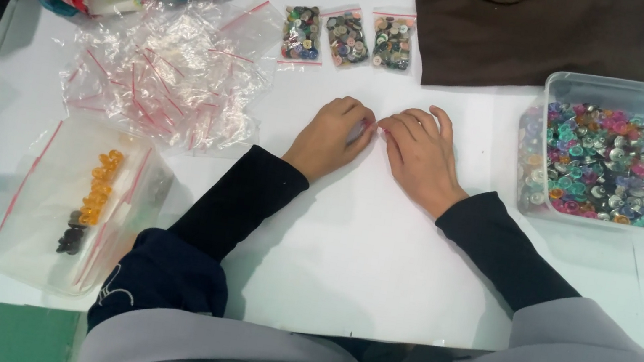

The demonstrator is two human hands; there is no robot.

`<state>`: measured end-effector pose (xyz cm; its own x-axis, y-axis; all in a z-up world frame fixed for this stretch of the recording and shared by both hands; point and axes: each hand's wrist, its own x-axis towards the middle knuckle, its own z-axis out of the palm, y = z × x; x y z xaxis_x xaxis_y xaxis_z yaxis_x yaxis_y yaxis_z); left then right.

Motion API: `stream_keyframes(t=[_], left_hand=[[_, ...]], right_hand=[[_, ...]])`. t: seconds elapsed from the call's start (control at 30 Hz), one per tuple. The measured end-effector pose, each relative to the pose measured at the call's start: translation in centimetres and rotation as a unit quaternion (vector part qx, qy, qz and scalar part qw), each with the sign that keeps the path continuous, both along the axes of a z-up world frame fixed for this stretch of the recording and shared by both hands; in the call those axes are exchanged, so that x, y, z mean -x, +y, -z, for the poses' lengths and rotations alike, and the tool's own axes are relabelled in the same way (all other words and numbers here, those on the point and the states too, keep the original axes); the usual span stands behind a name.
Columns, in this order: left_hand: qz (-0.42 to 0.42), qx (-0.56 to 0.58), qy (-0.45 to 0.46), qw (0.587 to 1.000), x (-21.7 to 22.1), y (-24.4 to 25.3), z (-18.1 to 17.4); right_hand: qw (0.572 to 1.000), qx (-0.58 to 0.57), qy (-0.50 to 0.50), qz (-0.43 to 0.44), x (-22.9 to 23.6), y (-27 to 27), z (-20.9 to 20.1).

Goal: Sorting pink buttons from a mixed container and placing them into a small resealable plastic bag.

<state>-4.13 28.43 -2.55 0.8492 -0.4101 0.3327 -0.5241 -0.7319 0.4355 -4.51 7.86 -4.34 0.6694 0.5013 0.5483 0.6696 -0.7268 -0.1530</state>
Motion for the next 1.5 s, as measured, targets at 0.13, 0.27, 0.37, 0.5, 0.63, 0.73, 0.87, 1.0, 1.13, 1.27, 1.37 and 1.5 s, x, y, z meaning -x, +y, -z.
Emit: stream_keyframes(t=[0.13,0.27,0.37,0.5,0.63,0.73,0.87,1.0,1.13,1.27,1.37,1.5], left_hand=[[-0.018,-0.002,-0.001,1.0,1.1,0.4,-0.2],[-0.032,-0.014,-0.01,0.999,1.5,0.6,-0.1],[-0.036,-0.002,-0.014,0.999,1.5,0.6,-0.1],[-0.029,0.005,-0.018,0.999,1.5,0.7,0.1],[-0.021,0.006,-0.052,0.998,1.4,0.9,0.6],[-0.005,-0.009,-0.048,0.999,1.4,1.0,0.5],[-0.004,-0.008,-0.054,0.999,1.2,1.0,0.4],[-0.01,-0.006,-0.042,0.999,1.6,0.9,0.3],[-0.006,-0.014,-0.04,0.999,1.6,1.0,0.1],[-0.006,-0.006,-0.045,0.999,1.7,1.0,0.1],[-0.003,-0.002,-0.039,0.999,1.7,1.1,0.1],[0.002,-0.007,-0.027,1.0,1.7,1.2,-0.2]], right_hand=[[1.0,0.0,0.011,0.006,-0.1,-0.1,0.2],[1.0,-0.003,0.025,0.004,0.0,0.0,0.1],[0.999,0.002,0.043,-0.004,-0.1,0.0,-0.2],[0.997,0.007,0.075,-0.011,0.0,0.2,-0.7],[0.998,0.005,0.058,-0.021,-0.2,0.1,-0.4],[0.999,0.01,0.046,-0.021,-0.1,-0.1,-0.3],[0.999,0.002,0.041,-0.018,-0.5,-0.3,0.1],[0.999,0.002,0.046,-0.012,-0.1,-0.4,0.0],[0.999,0.001,0.044,-0.005,-0.2,-0.5,0.1],[0.999,-0.006,0.044,-0.012,-0.1,-0.5,0.1],[0.999,-0.009,0.045,-0.014,-0.2,-0.9,0.5],[0.999,-0.015,0.051,-0.005,-0.1,-1.7,0.4]])
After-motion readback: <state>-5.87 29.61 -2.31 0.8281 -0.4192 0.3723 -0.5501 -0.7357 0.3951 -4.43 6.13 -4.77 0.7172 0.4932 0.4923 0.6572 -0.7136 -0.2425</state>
